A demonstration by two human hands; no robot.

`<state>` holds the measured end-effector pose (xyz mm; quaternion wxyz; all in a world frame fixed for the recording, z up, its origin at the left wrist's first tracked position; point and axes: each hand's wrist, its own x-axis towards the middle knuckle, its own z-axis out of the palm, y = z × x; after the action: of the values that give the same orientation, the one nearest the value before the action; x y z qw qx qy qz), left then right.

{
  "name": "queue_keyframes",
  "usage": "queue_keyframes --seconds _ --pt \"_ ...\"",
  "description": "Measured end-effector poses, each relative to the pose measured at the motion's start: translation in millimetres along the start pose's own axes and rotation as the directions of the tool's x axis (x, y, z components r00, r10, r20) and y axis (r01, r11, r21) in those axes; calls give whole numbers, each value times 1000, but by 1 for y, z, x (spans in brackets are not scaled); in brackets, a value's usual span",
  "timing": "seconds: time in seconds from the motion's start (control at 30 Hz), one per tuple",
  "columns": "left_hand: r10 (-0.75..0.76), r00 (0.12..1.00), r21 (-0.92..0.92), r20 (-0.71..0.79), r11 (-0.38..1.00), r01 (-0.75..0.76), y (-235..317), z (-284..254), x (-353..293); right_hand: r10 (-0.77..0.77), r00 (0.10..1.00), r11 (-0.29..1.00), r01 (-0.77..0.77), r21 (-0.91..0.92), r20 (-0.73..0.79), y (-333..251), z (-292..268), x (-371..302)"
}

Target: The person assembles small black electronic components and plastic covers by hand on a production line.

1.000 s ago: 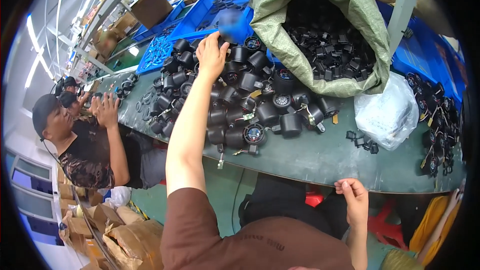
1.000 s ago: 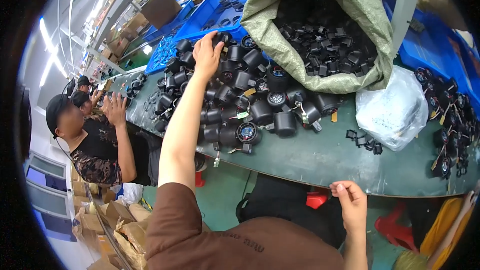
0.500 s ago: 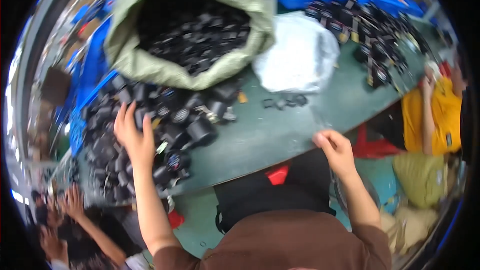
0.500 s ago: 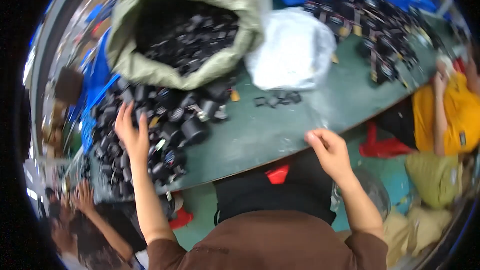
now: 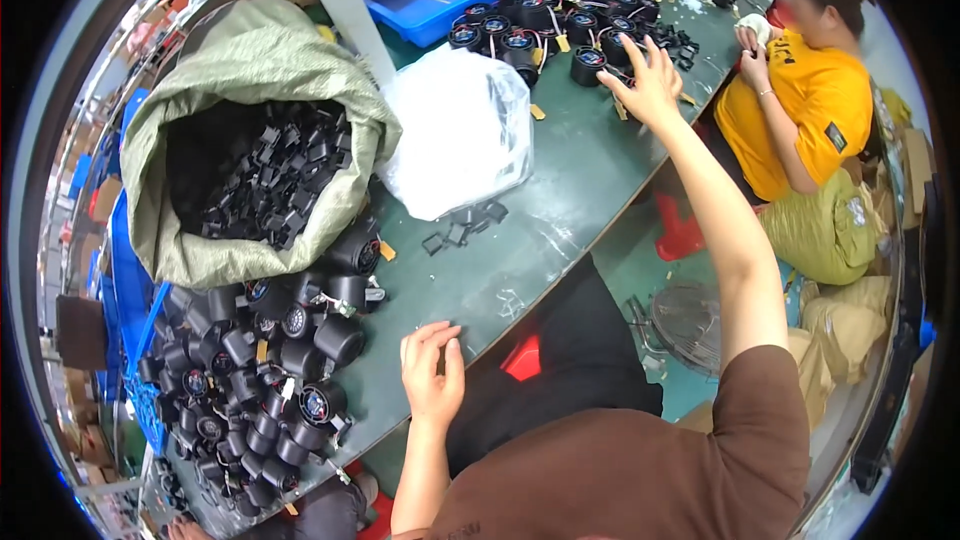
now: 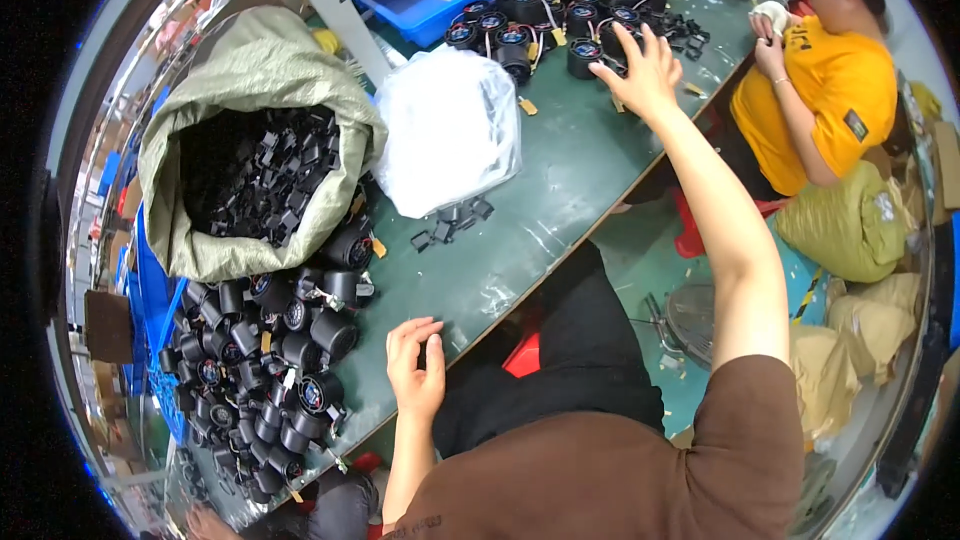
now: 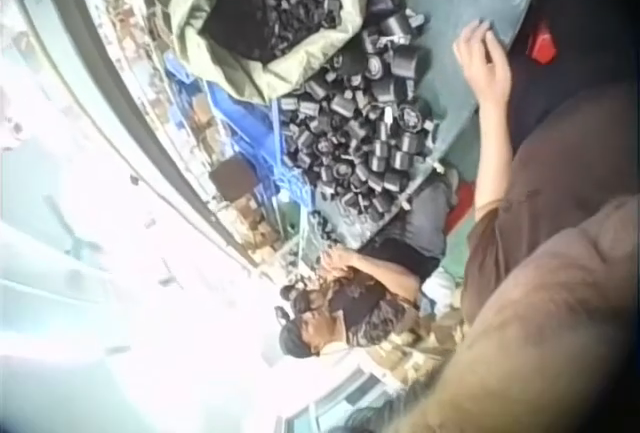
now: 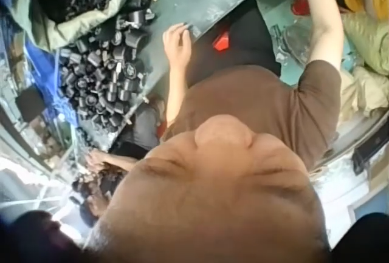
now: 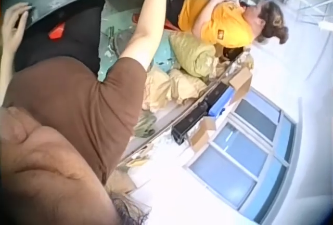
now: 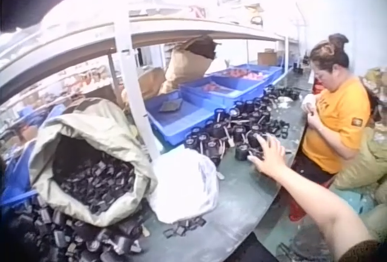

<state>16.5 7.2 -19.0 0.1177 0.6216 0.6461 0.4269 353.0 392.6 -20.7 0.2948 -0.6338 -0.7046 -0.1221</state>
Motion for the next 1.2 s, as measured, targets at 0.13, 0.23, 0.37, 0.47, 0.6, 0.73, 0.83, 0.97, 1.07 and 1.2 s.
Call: queue_keyframes --seconds 0.13,0.23,0.37,0.47,0.6,0.73,0.83,0.97,1.07,1.2 --pt "20 998 60 63 998 -23 -2 0 -1 92 934 995 -96 -4 344 -15 4 34" --pt "-1 999 44 49 999 -1 2 5 0 85 882 996 -63 -63 464 -23 3 46" --pt "10 999 80 39 997 -13 5 9 1 44 899 999 -31 -39 436 -31 7 43" --pt "4 999 110 37 994 -8 5 9 -1 -35 912 999 33 13 409 -47 -6 20" --pt "-3 998 134 57 991 -5 5 5 -1 -120 901 993 110 47 416 -72 -37 -19" --pt "25 998 151 59 988 -34 4 8 1 -387 882 921 361 145 268 -76 -44 -41" --pt "21 998 128 58 991 -28 3 8 1 -383 917 899 342 274 109 -75 -47 -45" --pt "12 998 88 66 996 -18 4 6 -2 -20 987 441 -137 887 162 -73 -58 -39" --pt "18 997 83 71 996 -24 5 1 -2 -9 913 -206 -400 893 407 -95 -83 -56" --pt "-25 994 -118 110 992 38 11 -5 2 -393 727 -101 -642 760 563 -129 -116 -110"
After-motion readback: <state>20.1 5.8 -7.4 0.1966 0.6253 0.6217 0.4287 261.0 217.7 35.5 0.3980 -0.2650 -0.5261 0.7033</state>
